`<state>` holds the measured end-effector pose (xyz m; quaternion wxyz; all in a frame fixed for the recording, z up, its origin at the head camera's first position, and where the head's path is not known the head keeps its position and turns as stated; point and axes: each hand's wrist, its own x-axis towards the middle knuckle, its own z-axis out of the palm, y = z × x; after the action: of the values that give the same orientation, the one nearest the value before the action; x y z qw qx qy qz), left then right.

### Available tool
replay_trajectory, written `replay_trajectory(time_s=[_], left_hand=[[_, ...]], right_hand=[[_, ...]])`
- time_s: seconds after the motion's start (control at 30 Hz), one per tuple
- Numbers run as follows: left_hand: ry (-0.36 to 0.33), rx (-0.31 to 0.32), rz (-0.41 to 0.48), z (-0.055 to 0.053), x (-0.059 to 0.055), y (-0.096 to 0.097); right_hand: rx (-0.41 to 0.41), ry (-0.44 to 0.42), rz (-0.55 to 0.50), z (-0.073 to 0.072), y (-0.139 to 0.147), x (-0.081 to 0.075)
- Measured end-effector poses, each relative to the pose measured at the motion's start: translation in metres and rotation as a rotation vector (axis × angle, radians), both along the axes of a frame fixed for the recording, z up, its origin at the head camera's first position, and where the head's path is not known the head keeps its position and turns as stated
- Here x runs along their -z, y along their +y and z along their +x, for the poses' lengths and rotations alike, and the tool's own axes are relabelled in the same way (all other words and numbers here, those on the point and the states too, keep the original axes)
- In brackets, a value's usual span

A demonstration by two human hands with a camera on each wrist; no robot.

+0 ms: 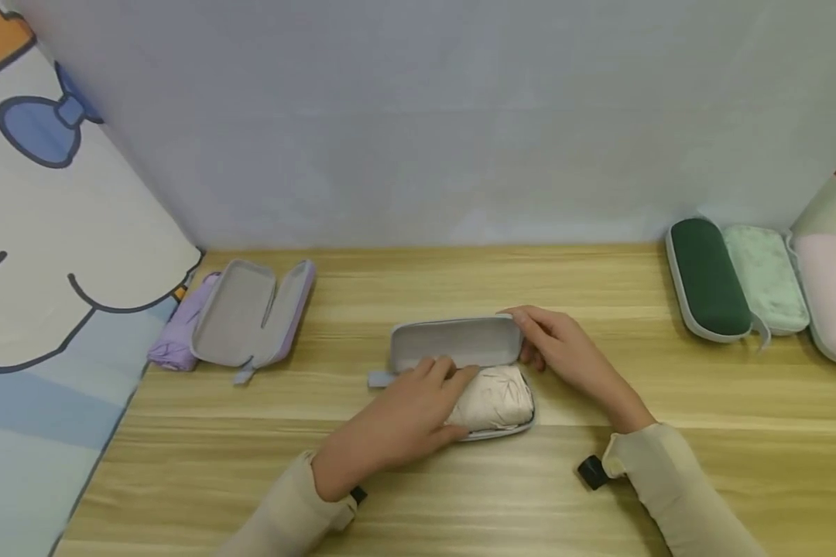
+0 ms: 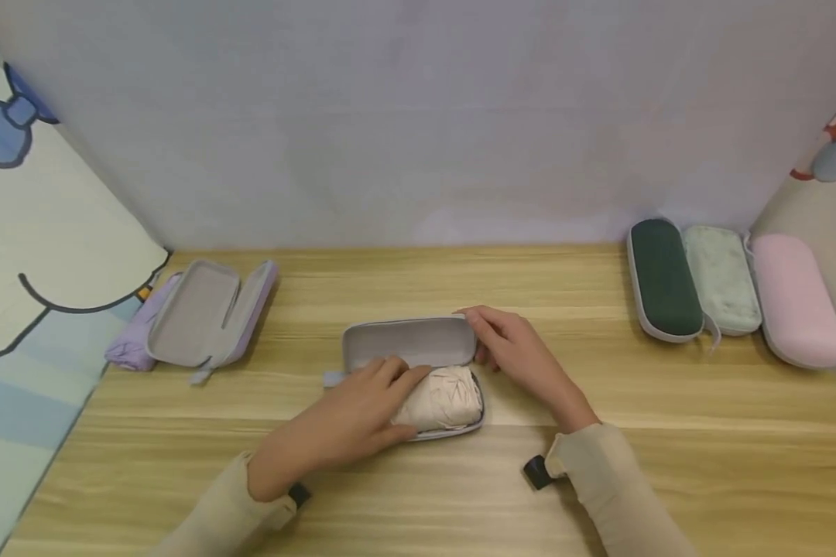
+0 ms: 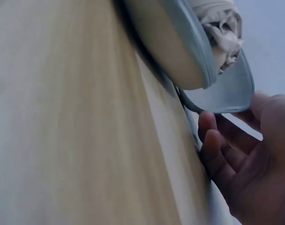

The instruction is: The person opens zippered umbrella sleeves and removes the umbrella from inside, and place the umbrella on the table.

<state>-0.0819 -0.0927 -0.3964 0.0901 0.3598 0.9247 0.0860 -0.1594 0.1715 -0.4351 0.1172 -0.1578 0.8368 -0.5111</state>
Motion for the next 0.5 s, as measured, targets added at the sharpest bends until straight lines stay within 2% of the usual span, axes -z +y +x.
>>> replay_trajectory(time_s=[0.23, 0.5], left_hand=[[-0.015, -0.001, -0.023, -0.003, 0.000, 0.012], [0.014, 0.021, -0.027, -0.006, 0.006, 0.022]], right_hand=[[0.096, -0.023, -0.040, -0.008, -0.008, 0.009], [0.123, -0.030, -0.043, -0.008, -0.007, 0.013]])
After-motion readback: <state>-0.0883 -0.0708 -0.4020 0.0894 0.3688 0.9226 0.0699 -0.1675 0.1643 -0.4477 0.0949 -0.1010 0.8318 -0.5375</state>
